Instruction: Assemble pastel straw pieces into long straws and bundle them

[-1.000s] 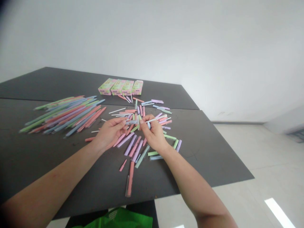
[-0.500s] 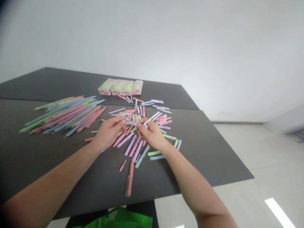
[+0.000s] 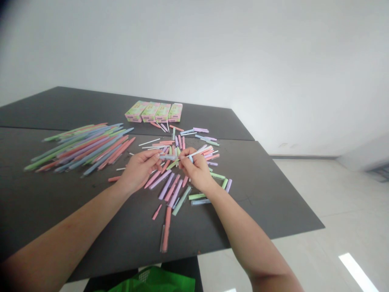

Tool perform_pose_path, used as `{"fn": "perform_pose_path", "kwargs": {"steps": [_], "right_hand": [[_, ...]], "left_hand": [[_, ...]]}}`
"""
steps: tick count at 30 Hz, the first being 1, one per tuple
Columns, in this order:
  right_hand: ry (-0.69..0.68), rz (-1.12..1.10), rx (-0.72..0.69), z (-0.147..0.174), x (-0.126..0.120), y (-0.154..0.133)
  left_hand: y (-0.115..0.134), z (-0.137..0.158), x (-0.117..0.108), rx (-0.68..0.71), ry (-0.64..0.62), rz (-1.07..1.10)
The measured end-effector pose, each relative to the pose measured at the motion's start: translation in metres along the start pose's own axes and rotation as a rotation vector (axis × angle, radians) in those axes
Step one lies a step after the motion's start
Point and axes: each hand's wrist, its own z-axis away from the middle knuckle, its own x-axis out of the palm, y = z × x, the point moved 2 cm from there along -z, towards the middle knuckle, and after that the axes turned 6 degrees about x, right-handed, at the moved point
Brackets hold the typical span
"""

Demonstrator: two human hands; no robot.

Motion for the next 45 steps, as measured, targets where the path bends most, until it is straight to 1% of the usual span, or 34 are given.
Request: {"fn": "perform_pose_path", "kwargs": {"steps": [2,5,13,21,27,33,37,41,45], "right_hand": [[0.033,-0.077,-0.057,0.001,0.0,-0.002],[0.053,-0.091,-0.127,0.002,0.0,-0.004],[0.057,-0.034,-0.183,0.004,-0.001,-0.003],[0.081,0.036,-0.191,0.003,-0.001,0.0],[0.147,0.068,-0.185,0.003,0.0,0.001],[0.208,0.111,-0.233,0.003,0.001,0.003],[0.238,0.14,-0.247,0.004,0.002,0.003],[0.235,0.145,-0.243,0.005,0.003,0.004],[0.229,0.162,-0.267,0.005,0.005,0.004]], "left_hand": [[0.002,0.001,0.001,-0.013,0.015,0.022],[0.004,0.002,0.003,-0.031,0.029,0.05],[0.006,0.003,0.006,-0.05,0.039,0.08],[0.004,0.002,0.004,-0.051,0.033,0.083],[0.008,0.004,0.006,-0.07,0.035,0.139],[0.01,0.005,0.012,-0.098,0.049,0.229],[0.012,0.006,0.014,-0.112,0.05,0.241],[0.012,0.006,0.014,-0.113,0.053,0.253],[0.012,0.007,0.015,-0.106,0.043,0.24]]}}
